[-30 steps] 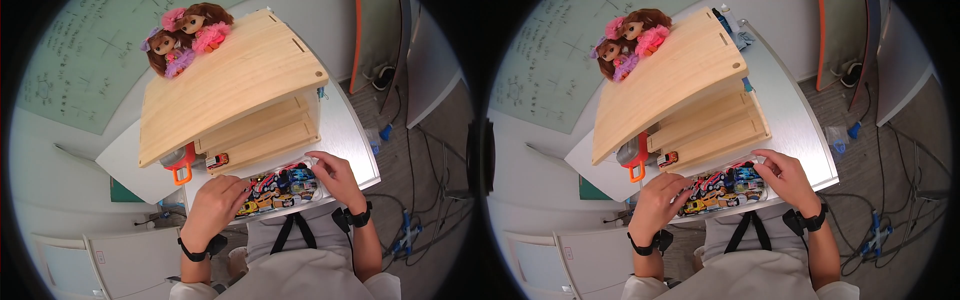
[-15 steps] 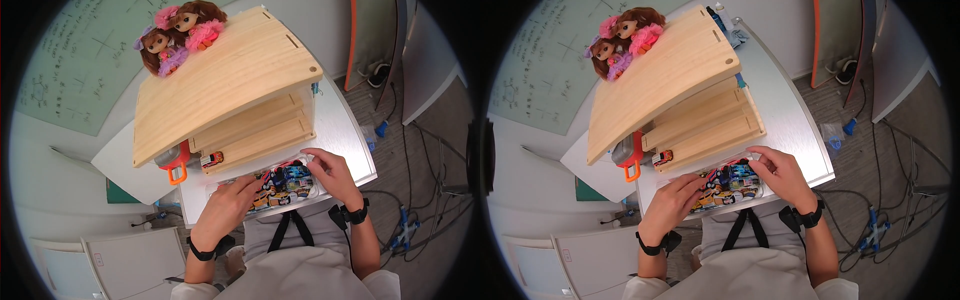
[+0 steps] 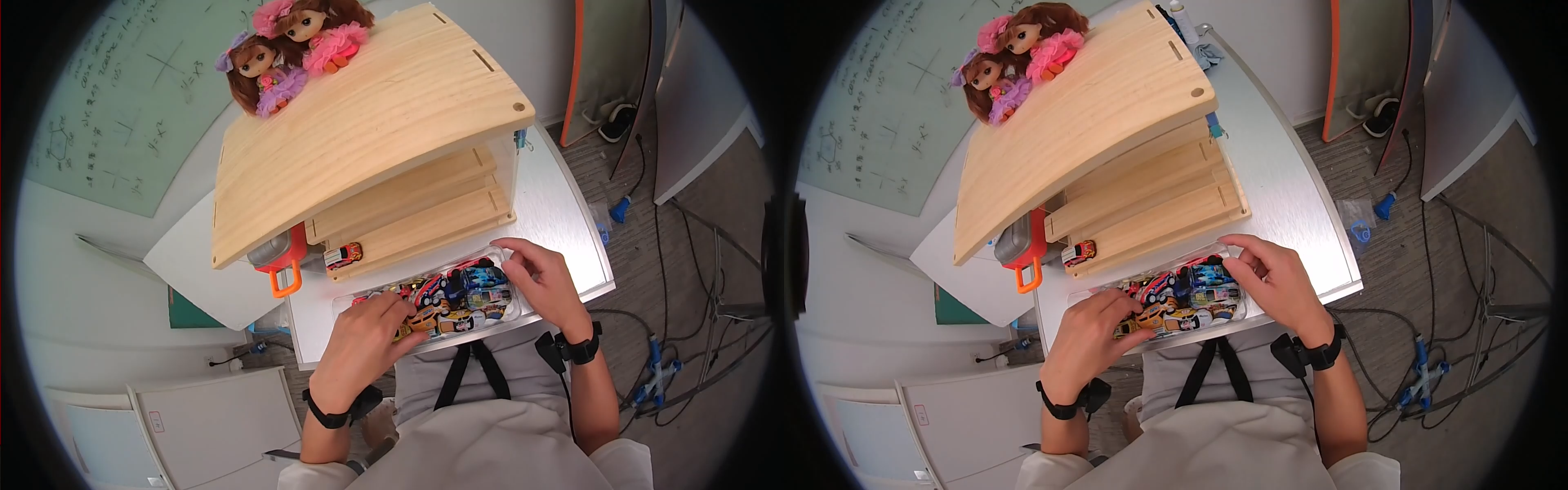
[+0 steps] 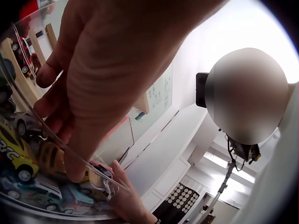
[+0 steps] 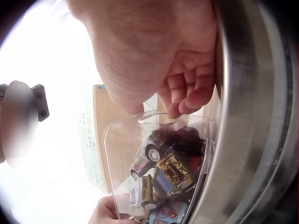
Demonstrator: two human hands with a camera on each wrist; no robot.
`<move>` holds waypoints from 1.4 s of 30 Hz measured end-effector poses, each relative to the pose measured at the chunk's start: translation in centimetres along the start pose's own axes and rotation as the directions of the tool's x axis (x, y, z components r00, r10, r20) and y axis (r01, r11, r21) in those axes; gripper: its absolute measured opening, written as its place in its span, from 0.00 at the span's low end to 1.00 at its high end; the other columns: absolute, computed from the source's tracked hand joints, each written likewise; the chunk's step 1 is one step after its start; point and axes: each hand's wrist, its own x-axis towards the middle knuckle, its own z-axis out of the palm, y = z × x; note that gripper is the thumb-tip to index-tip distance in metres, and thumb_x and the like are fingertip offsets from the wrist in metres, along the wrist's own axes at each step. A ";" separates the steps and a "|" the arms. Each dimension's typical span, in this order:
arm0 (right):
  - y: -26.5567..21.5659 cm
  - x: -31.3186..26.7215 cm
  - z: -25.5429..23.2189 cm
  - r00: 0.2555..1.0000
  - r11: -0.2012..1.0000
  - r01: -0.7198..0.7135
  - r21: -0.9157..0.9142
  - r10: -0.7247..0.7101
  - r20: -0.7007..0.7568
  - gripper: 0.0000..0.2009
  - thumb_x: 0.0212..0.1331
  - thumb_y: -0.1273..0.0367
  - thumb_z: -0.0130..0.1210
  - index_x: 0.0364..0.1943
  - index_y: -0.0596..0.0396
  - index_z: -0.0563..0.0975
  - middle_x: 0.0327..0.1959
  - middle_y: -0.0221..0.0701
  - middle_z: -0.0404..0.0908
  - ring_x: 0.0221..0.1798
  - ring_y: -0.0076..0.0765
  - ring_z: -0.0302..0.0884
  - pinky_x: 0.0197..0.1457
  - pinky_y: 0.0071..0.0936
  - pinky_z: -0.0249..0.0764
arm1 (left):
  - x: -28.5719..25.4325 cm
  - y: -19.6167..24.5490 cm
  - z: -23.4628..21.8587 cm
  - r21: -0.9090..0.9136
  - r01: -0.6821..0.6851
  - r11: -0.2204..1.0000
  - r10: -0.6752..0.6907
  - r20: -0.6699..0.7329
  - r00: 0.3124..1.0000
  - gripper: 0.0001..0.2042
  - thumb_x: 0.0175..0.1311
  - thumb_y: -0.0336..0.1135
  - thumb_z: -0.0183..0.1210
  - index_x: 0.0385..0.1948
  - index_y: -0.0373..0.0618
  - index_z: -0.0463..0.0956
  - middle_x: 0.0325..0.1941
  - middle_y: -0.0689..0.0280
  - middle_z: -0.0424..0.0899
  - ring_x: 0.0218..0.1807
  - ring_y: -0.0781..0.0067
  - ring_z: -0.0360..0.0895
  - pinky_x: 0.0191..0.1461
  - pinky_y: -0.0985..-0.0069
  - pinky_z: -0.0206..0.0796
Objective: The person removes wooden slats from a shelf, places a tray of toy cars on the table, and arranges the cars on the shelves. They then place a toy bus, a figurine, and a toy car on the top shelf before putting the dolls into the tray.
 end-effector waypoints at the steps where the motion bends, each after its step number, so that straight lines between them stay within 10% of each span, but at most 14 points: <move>1: -0.1 0.0 0.0 1.000 1.000 -0.005 0.002 0.005 0.008 0.17 0.70 0.66 0.63 0.59 0.57 0.81 0.27 0.27 0.79 0.27 0.19 0.73 0.34 0.20 0.72 | 0.1 0.0 0.0 0.000 0.001 1.000 -0.001 0.000 1.000 0.17 0.54 0.41 0.76 0.37 0.42 0.80 0.41 0.62 0.84 0.41 0.54 0.83 0.43 0.63 0.76; 16: 0.2 -0.1 0.1 1.000 1.000 0.005 0.025 -0.005 -0.004 0.17 0.70 0.66 0.62 0.59 0.56 0.81 0.27 0.28 0.79 0.27 0.19 0.73 0.34 0.21 0.72 | -0.2 -0.5 -1.5 -0.023 -0.107 0.994 0.105 -0.050 0.993 0.14 0.57 0.32 0.73 0.44 0.42 0.83 0.46 0.60 0.89 0.42 0.57 0.86 0.45 0.67 0.78; 28: 0.2 0.0 0.1 1.000 1.000 0.011 0.001 -0.011 -0.009 0.17 0.70 0.64 0.62 0.59 0.55 0.82 0.27 0.28 0.80 0.28 0.20 0.75 0.35 0.21 0.73 | 2.9 -4.4 -3.3 -0.246 0.094 0.965 -0.156 -0.247 0.956 0.15 0.60 0.28 0.72 0.49 0.39 0.85 0.49 0.59 0.88 0.41 0.68 0.83 0.47 0.73 0.76; 42: 0.2 0.0 0.2 0.999 1.000 0.026 -0.002 -0.026 -0.018 0.16 0.70 0.66 0.62 0.58 0.56 0.82 0.25 0.27 0.78 0.26 0.19 0.73 0.33 0.21 0.72 | 4.1 -7.0 -1.8 -0.005 0.055 0.998 -0.054 -0.278 0.959 0.16 0.62 0.35 0.71 0.49 0.39 0.84 0.50 0.56 0.87 0.54 0.52 0.81 0.58 0.62 0.74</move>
